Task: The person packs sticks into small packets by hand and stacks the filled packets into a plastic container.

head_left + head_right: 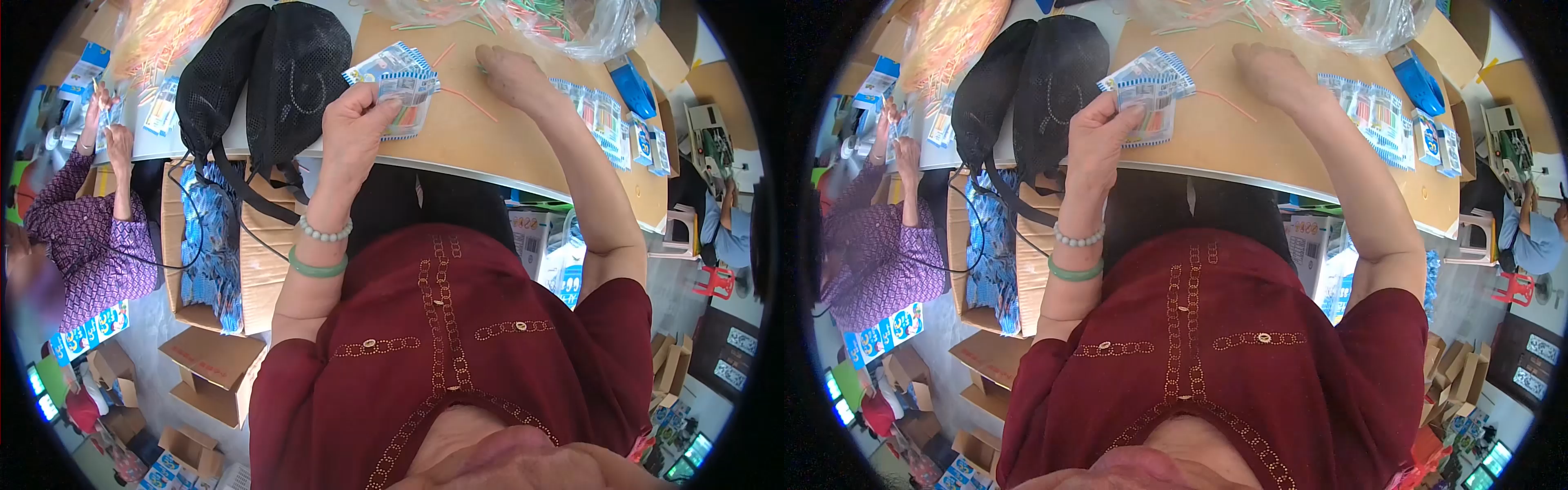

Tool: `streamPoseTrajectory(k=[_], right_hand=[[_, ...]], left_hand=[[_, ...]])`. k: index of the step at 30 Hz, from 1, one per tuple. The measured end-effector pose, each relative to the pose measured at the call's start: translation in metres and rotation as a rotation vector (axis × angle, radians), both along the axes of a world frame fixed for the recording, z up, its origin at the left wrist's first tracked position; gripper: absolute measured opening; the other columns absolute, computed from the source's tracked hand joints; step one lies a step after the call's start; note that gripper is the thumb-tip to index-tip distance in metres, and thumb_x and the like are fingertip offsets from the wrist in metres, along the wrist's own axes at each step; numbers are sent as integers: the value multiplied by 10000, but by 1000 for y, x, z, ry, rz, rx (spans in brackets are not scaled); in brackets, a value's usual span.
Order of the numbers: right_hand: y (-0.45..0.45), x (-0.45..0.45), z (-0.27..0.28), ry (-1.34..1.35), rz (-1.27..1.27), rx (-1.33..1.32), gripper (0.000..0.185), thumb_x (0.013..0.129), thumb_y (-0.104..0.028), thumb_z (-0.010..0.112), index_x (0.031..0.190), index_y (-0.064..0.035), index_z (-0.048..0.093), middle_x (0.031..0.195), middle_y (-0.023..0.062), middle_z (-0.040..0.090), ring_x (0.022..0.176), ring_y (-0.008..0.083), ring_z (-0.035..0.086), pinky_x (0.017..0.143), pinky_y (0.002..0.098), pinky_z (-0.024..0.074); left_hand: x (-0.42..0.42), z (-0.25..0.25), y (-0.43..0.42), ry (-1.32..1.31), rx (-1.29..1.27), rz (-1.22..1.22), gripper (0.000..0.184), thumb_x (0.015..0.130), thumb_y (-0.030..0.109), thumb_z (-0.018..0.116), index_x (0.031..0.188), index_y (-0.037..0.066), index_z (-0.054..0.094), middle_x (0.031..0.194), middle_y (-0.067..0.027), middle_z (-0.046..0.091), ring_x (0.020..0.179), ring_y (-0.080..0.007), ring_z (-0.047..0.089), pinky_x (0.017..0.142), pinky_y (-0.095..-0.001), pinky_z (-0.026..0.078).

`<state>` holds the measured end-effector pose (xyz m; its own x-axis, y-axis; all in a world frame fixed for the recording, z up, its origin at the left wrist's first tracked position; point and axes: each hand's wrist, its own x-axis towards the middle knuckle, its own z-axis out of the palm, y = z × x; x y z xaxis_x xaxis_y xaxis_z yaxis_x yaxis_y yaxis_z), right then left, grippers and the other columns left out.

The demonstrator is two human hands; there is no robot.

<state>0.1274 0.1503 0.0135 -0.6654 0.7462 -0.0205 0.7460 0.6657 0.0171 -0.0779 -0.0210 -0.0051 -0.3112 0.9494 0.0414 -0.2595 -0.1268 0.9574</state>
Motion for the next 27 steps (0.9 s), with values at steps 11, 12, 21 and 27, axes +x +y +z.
streamPoseTrajectory(k=[11,12,21,27], right_hand=[[-25,39,-16,457,44,106,129,829,-31,535,946,-43,589,868,146,582,796,293,607,698,364,486],[-30,41,-8,551,-12,16,120,832,-29,552,943,-43,595,844,126,588,763,253,604,677,338,482],[-88,27,65,1621,186,-743,89,835,3,636,911,-39,617,832,45,632,683,110,578,623,252,465],[-96,17,58,1574,168,-634,94,832,16,638,909,-32,613,827,46,627,682,104,571,627,242,466]], left_hand=[[9,5,-5,322,115,64,117,717,-53,683,704,-31,569,735,-3,531,660,-65,467,605,-220,382],[10,7,-5,330,108,49,105,719,-54,680,712,-32,577,737,-6,535,665,-68,475,605,-221,385],[37,25,-4,610,216,83,76,725,-45,677,791,-23,647,705,-46,565,667,-125,541,591,-250,422],[43,30,-7,779,297,129,86,721,-28,692,800,-13,660,709,-76,583,660,-171,571,579,-278,446]])
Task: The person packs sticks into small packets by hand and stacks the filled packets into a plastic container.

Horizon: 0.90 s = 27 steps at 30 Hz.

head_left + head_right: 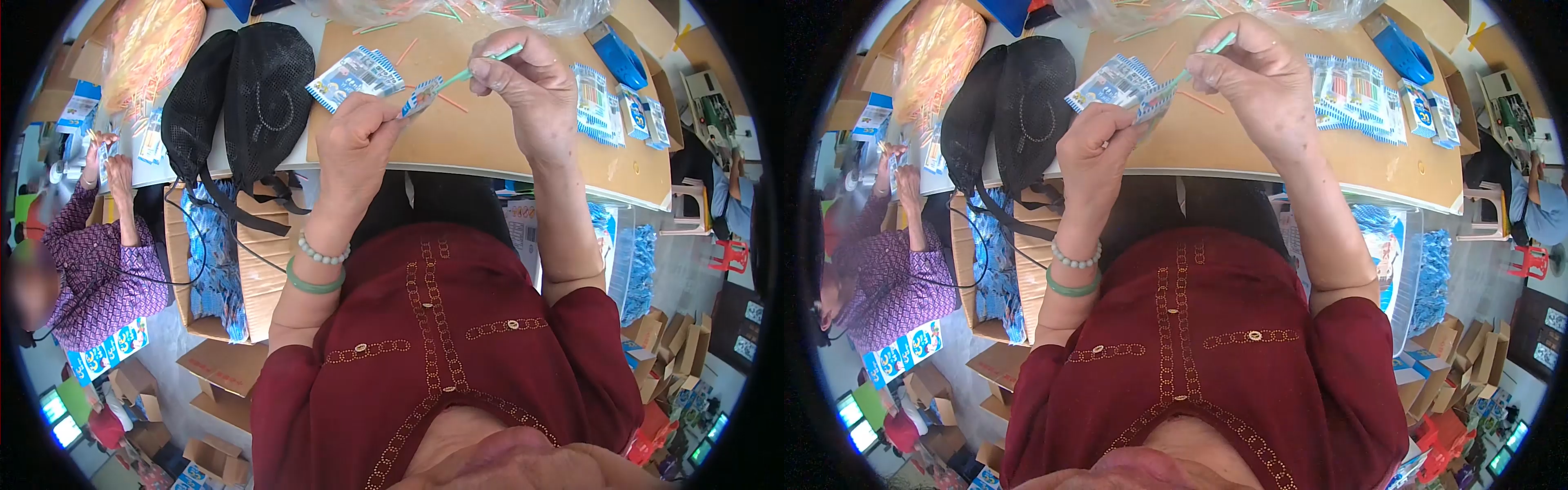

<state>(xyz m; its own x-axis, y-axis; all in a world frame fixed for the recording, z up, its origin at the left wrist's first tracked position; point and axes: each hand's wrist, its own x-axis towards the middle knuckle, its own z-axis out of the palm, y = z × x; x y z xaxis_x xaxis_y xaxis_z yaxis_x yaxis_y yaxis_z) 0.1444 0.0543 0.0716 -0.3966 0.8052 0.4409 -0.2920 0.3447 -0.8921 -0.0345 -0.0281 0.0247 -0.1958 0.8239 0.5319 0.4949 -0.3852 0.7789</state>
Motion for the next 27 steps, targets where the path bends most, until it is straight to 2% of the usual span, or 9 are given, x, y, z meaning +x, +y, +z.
streamPoseTrajectory(k=[3,8,11,14,15,18,19,22,27], right_hand=[[-4,0,0,-47,-14,-29,94,831,14,642,906,-34,611,828,39,626,682,94,566,631,234,463],[-15,-11,0,-261,-32,9,52,842,-13,644,889,-26,627,849,18,624,720,97,570,657,218,456],[-18,-14,-1,-340,8,-97,59,850,-27,640,908,-22,648,905,18,625,778,104,576,693,216,455],[-14,-16,-14,-251,4,140,148,879,-91,615,1000,-36,679,1023,38,607,938,122,549,817,262,442],[-15,-17,-18,-252,6,141,148,879,-91,615,1000,-36,679,1023,38,607,938,122,549,817,262,442],[-20,-22,-31,-176,-90,-2,240,898,-139,576,1103,-52,667,1140,51,570,1090,131,488,947,304,383],[-21,-23,-34,-176,-92,-4,240,898,-139,576,1103,-52,667,1140,51,570,1090,131,488,947,304,383],[-20,-25,-40,-17,21,-344,309,893,-155,561,1167,-28,627,1185,54,553,1169,136,452,1008,318,338],[-29,-23,-35,-78,77,-484,322,872,-113,569,1171,3,603,1205,56,540,1165,135,458,1006,309,343]], left_hand=[[4,0,-2,8,-34,-23,96,725,-68,681,805,-28,649,760,-33,574,679,-92,531,598,-222,414],[9,-1,-1,-25,-11,-44,101,713,-24,704,805,-7,666,710,-73,584,639,-158,572,567,-261,439],[10,-1,-2,-231,-127,-114,89,723,-31,699,803,-5,672,693,-50,567,646,-125,559,563,-245,431],[13,-4,-2,-364,-144,-123,72,744,-34,687,807,-2,674,720,-26,580,663,-97,549,574,-234,427],[13,-6,-1,-430,-150,-129,65,754,-35,681,808,-1,675,734,-14,587,672,-82,544,580,-228,426],[14,-18,5,-547,-139,-177,43,796,-24,653,825,0,673,790,-6,608,699,-71,549,614,-219,441],[14,-20,5,-604,-136,-203,41,817,-19,639,834,0,672,818,-2,619,712,-65,552,631,-214,449],[15,-24,5,-725,-157,-288,73,853,-10,604,901,3,657,872,-7,634,742,-62,564,671,-209,461],[14,-31,8,-935,-180,-385,144,898,5,553,1027,15,615,916,-23,647,787,-75,592,722,-220,483]])
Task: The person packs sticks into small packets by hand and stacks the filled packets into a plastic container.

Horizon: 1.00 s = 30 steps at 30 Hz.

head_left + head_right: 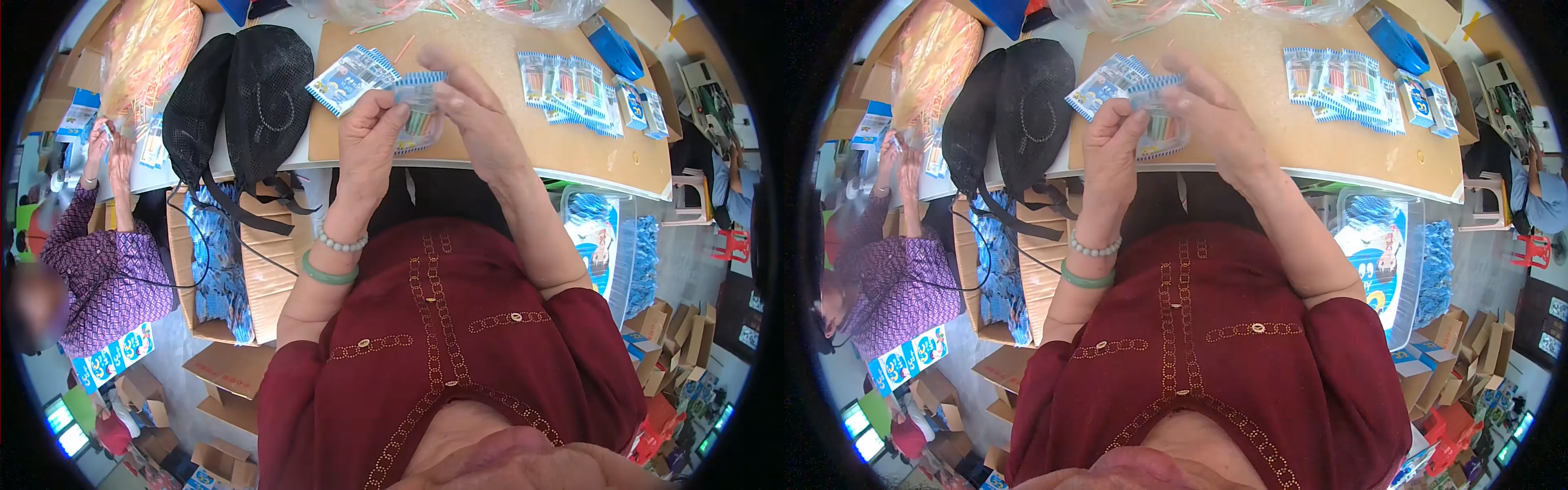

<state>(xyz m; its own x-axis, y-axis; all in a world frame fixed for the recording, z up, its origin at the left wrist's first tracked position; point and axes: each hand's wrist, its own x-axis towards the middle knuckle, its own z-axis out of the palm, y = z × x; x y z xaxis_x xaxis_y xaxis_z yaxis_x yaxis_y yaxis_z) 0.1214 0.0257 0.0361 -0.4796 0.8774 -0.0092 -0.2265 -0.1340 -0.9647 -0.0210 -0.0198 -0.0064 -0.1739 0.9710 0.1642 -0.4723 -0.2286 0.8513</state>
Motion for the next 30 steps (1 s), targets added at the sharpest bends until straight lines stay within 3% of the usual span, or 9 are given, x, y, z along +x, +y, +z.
streamPoseTrajectory(k=[5,10,11,18,22,25,27,28,30], right_hand=[[2,11,-10,22,-16,90,241,848,-92,607,1074,-7,614,1036,29,602,973,104,536,876,271,417],[1,17,-27,-64,42,98,148,830,-70,640,970,-27,623,857,-14,625,804,69,565,721,229,463],[0,18,-28,-71,-1,107,148,830,-70,640,970,-27,623,857,-14,625,804,69,565,721,229,463],[-10,29,-31,155,42,68,149,850,-67,631,994,-31,638,901,2,636,828,68,574,737,230,472],[-1,45,-41,-90,23,146,151,858,-78,635,998,-24,650,923,8,648,827,70,582,747,231,474],[-2,64,-30,-4,-96,24,144,851,-95,654,978,-28,662,899,7,656,799,67,583,746,232,471],[9,91,-19,-230,-371,113,144,841,-103,667,967,-34,666,874,2,659,776,66,585,740,235,472],[14,108,-8,-178,-464,182,145,833,-114,681,958,-41,668,844,-5,657,773,61,582,736,231,467],[44,151,-16,-325,-634,303,190,844,-137,672,1004,-37,659,877,-6,655,795,65,580,748,235,461]], left_hand=[[5,8,1,-86,9,0,169,896,16,565,1063,23,592,918,-31,652,803,-85,600,737,-235,481],[8,27,-4,133,-56,-51,210,866,33,614,1075,5,605,929,-24,643,832,-94,595,763,-236,471],[7,30,-2,268,-87,-76,226,854,34,629,1077,-3,612,925,-19,640,838,-95,593,769,-234,467],[30,33,11,182,-26,-71,221,841,24,642,1059,-15,637,914,-24,644,820,-95,591,753,-224,462],[41,29,18,242,-72,-86,222,839,11,641,1059,-18,637,943,-31,642,831,-91,589,731,-220,457],[45,34,21,310,-74,-82,222,849,26,638,1066,-19,634,957,-28,637,838,-89,588,722,-225,456],[40,40,24,358,-76,-90,221,868,66,634,1073,-19,632,957,-19,629,832,-89,585,717,-233,456],[32,36,26,360,-84,-62,221,868,66,634,1073,-19,632,957,-19,629,832,-89,585,717,-233,456],[3,19,32,574,-18,100,249,856,116,648,1066,-18,635,951,-46,634,847,-135,596,725,-273,468]])
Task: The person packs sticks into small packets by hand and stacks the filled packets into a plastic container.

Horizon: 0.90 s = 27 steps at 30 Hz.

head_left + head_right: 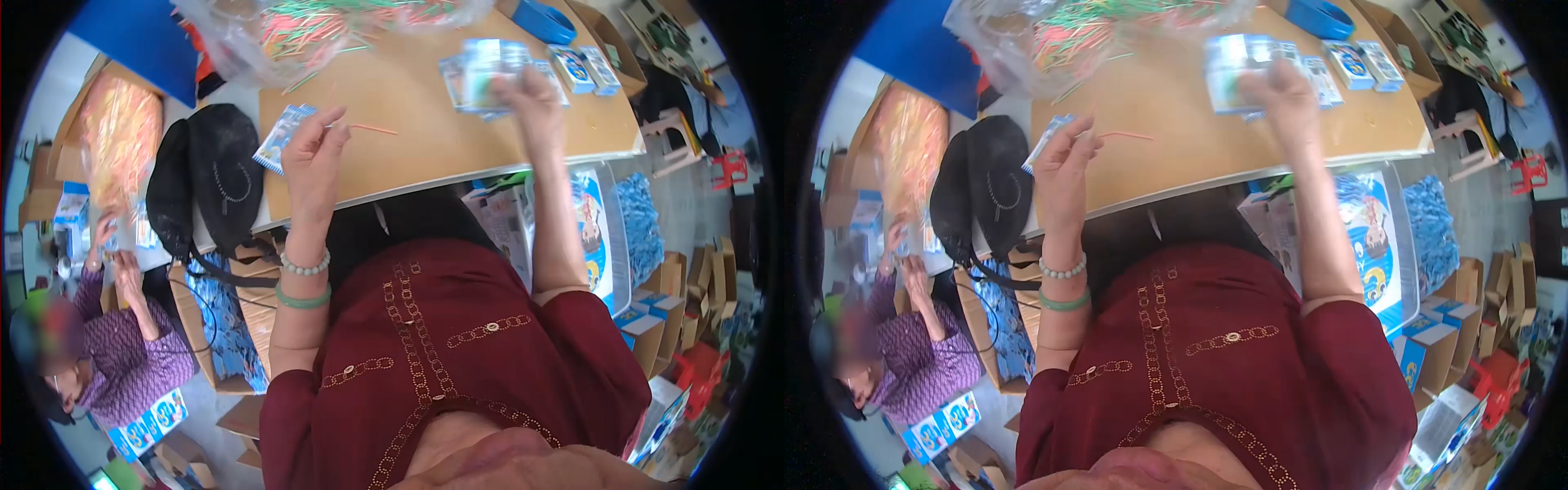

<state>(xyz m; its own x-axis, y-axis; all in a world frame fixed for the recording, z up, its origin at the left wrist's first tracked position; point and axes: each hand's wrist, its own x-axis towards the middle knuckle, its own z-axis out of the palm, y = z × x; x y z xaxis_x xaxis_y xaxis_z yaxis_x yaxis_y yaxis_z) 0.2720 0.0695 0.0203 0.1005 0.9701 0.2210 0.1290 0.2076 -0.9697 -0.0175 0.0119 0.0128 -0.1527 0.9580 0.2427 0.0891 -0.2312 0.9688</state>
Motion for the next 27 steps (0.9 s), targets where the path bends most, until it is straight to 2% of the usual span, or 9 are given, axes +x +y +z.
streamPoseTrajectory(k=[2,4,5,6,9,10,14,19,27], right_hand=[[25,36,-7,-175,-108,90,219,845,-133,660,1034,-24,646,892,15,660,806,101,597,756,251,465],[35,44,-5,-363,-165,86,236,843,-125,654,1050,-13,637,899,37,668,808,138,617,761,264,471],[35,41,-4,-799,-415,291,243,838,-133,649,1049,-12,636,897,73,673,821,190,631,765,295,480],[35,37,-3,-1227,-669,505,251,834,-141,644,1048,-11,635,895,110,677,833,242,645,768,326,489],[43,-6,2,-965,-282,443,260,829,-168,639,1042,-20,640,916,141,667,859,298,638,783,364,491],[47,-25,4,-830,-108,397,264,827,-182,636,1040,-25,642,926,157,662,871,327,634,791,382,492],[103,-123,20,-1111,237,369,197,820,-127,594,984,-35,653,945,132,656,899,337,614,793,411,489],[218,-201,7,-1288,278,575,224,791,-69,561,996,-56,649,974,141,650,1034,326,564,847,412,484],[260,-252,6,-1511,544,318,248,766,-96,581,1005,-47,630,980,173,642,954,341,611,805,431,506]], left_hand=[[-23,0,4,115,50,86,266,851,141,655,1063,-18,636,948,-59,636,855,-158,601,729,-293,474],[-42,6,6,800,194,331,278,805,192,685,995,-8,650,914,-89,631,872,-219,594,752,-340,467],[-48,6,8,1142,257,450,287,782,217,700,961,-3,657,897,-104,628,880,-250,590,763,-363,463],[-53,4,11,1140,248,468,287,782,217,700,961,-3,657,897,-104,628,880,-250,590,763,-363,463],[-66,-2,26,1339,142,493,251,710,231,730,840,29,656,882,-130,608,918,-299,563,789,-416,429],[-69,-2,30,1339,144,507,251,710,231,730,840,29,656,882,-130,608,918,-299,563,789,-416,429],[-66,3,31,1319,-1,417,280,700,261,740,845,47,631,884,-99,592,901,-276,557,801,-414,394],[-63,2,36,1287,-1,490,279,679,239,753,842,56,619,866,-86,589,893,-268,551,797,-409,377],[-78,1,40,1031,-74,480,181,695,166,734,744,64,593,793,-79,577,830,-271,550,745,-393,368]])
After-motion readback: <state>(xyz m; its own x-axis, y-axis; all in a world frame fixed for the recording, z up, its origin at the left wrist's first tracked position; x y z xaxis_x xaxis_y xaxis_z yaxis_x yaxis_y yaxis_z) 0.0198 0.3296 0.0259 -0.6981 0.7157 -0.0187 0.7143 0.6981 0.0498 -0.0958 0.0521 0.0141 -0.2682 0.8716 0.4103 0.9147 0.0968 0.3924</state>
